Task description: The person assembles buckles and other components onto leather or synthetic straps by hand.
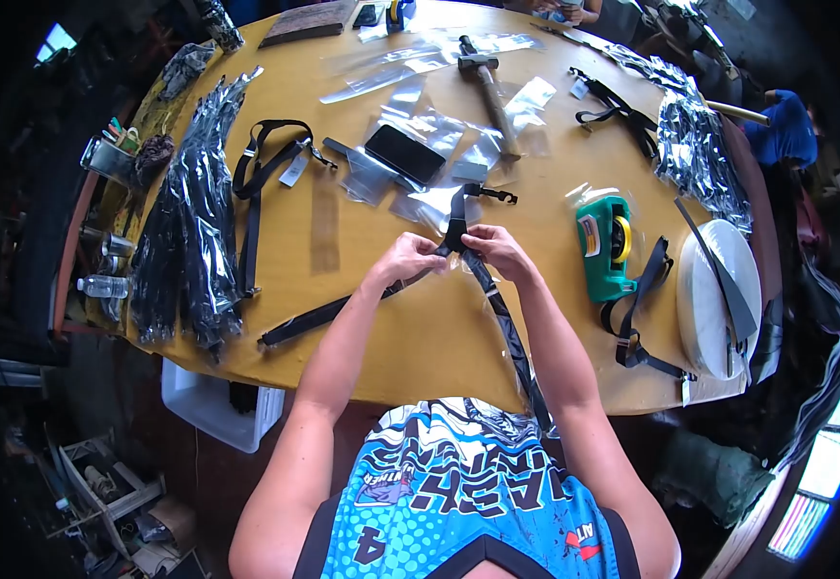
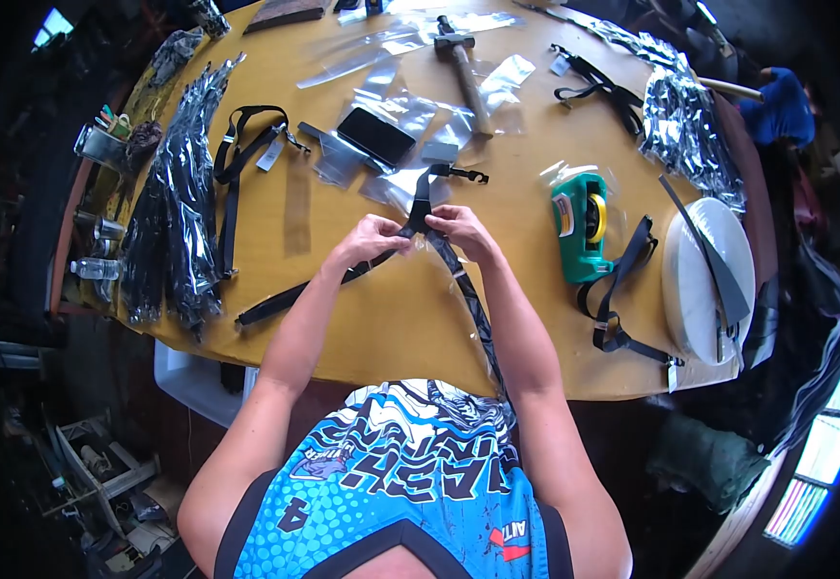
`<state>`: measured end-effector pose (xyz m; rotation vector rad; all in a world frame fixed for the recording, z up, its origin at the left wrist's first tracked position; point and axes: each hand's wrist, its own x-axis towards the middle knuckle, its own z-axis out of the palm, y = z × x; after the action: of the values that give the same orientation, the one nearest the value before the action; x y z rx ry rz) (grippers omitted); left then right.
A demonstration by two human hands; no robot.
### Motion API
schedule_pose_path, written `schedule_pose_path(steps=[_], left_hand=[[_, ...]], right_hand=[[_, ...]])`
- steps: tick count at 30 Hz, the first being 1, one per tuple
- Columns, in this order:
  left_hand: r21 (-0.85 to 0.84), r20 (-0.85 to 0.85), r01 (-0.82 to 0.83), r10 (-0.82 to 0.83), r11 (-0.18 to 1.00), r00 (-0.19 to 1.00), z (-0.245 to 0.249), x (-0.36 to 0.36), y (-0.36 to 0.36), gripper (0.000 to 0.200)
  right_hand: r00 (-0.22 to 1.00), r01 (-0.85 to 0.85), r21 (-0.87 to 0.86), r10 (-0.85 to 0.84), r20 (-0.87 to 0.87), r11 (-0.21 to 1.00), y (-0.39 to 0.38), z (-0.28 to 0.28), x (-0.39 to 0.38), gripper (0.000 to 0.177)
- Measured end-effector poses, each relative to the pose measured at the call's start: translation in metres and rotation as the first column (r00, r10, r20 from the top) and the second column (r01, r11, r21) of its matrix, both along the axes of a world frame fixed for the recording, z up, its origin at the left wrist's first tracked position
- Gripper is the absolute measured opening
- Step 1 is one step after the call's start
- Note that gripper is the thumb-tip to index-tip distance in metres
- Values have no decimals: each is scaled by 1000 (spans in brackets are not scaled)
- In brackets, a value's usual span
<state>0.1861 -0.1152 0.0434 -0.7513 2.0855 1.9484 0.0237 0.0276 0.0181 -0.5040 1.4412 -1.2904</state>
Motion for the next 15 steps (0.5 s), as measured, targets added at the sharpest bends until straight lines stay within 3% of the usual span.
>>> schedule_pose_path(steps=[3, 5, 10, 13, 15], left_hand=[[10, 1, -62, 62, 998, 998, 4, 5, -2, 22], [37, -12, -79, 79, 996, 997, 1, 6, -3, 23], [-101, -52, -152, 147, 983, 988, 14, 9, 1, 29], [-169, -104, -105, 88, 980, 991, 4, 6, 1, 30], [-176, -80, -131, 118, 976, 990, 16, 4, 9, 30]], right_hand=[[1000, -3, 19, 3, -18, 1000, 1, -1, -1, 28], [998, -53, 42, 54, -20, 998, 0, 2, -2, 20], [997, -53, 24, 54, -49, 998, 0, 7, 4, 25], [984, -88, -10, 85, -154, 996, 1, 12, 8, 20], [963, -178, 81, 191, -191, 981, 2, 24, 8, 21]])
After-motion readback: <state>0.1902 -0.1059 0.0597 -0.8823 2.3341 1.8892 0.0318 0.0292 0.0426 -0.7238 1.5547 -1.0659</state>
